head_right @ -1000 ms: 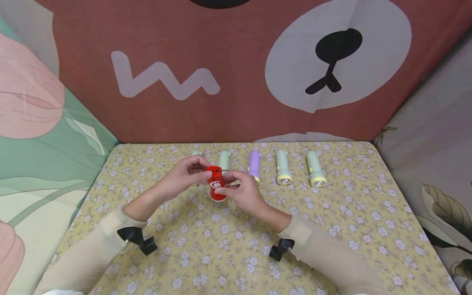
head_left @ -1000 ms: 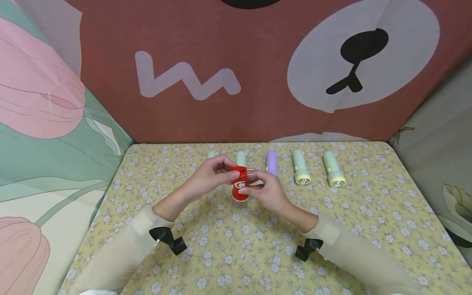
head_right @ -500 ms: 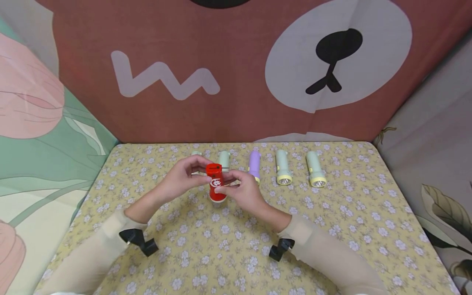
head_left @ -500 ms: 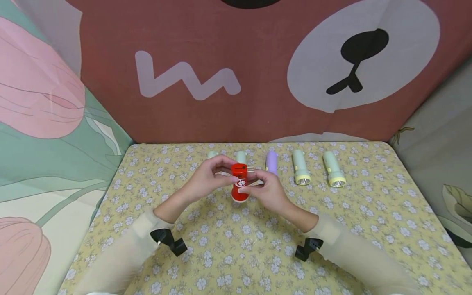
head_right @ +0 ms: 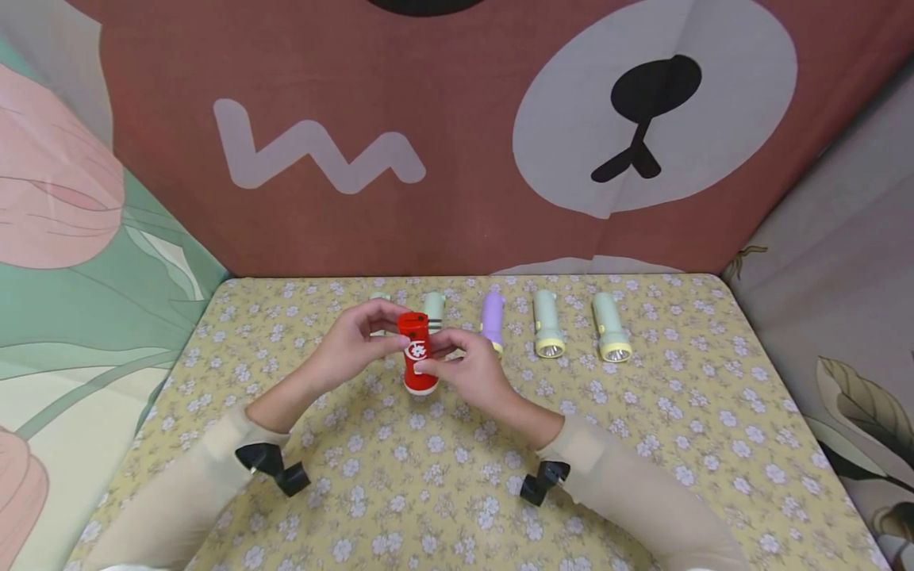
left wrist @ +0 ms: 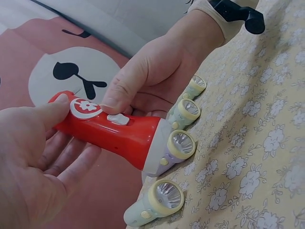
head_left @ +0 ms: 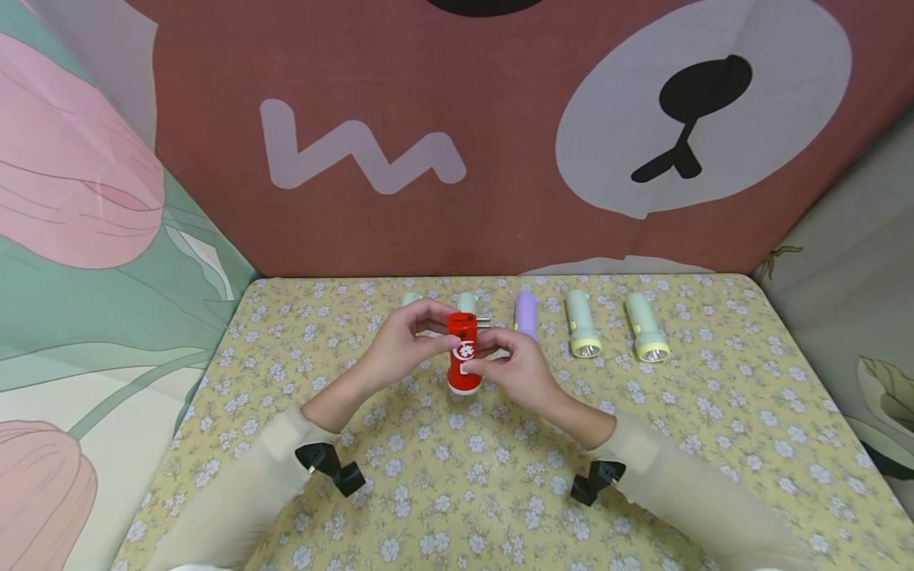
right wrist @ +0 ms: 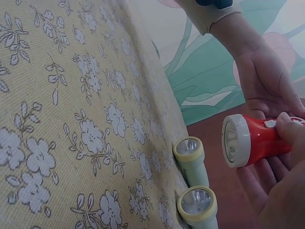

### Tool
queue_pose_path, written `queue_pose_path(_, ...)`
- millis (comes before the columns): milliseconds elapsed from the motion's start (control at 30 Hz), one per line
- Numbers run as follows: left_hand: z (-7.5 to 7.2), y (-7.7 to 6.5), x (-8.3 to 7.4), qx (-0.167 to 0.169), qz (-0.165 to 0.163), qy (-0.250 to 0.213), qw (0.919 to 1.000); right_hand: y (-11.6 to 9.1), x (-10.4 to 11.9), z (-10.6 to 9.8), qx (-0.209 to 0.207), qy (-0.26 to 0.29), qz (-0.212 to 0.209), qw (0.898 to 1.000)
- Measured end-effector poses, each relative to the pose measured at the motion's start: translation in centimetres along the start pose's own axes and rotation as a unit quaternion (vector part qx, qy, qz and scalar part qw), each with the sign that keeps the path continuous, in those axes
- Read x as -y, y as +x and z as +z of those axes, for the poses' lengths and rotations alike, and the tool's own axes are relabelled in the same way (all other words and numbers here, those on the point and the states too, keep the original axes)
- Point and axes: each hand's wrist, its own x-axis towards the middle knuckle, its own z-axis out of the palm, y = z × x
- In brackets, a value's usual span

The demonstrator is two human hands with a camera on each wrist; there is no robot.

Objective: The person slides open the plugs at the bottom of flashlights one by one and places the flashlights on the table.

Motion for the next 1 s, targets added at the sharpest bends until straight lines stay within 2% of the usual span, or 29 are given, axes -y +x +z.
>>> queue_pose_path(200, 0.12, 0.04, 0.08, -0.016, 0.005, -0.003, 0.9998, 0.05, -0.08, -0.03, -0.001, -0.001, 0.001, 1.0)
queue_pose_path(667, 0.22, 0.17, 0.04, -0.042, -0.013, -0.014, 0.9989, 0.06, 0.34, 0.07, 0.003, 0.016, 0.011, 1.0)
queue_pose_path(833, 0.21, 0.12, -0.13, -0.047, -0.028, -0.04, 0.9977, -0.05, 0.32, 0.01, 0.012, 0.017, 0.023, 1.0)
queue_pose_path(1000, 0.09, 0.06, -0.14, -0.046, -0.039, -0.095, 0.9937, -0.32, 0.34, -0.16, 0.031, 0.028, 0.018, 0.999)
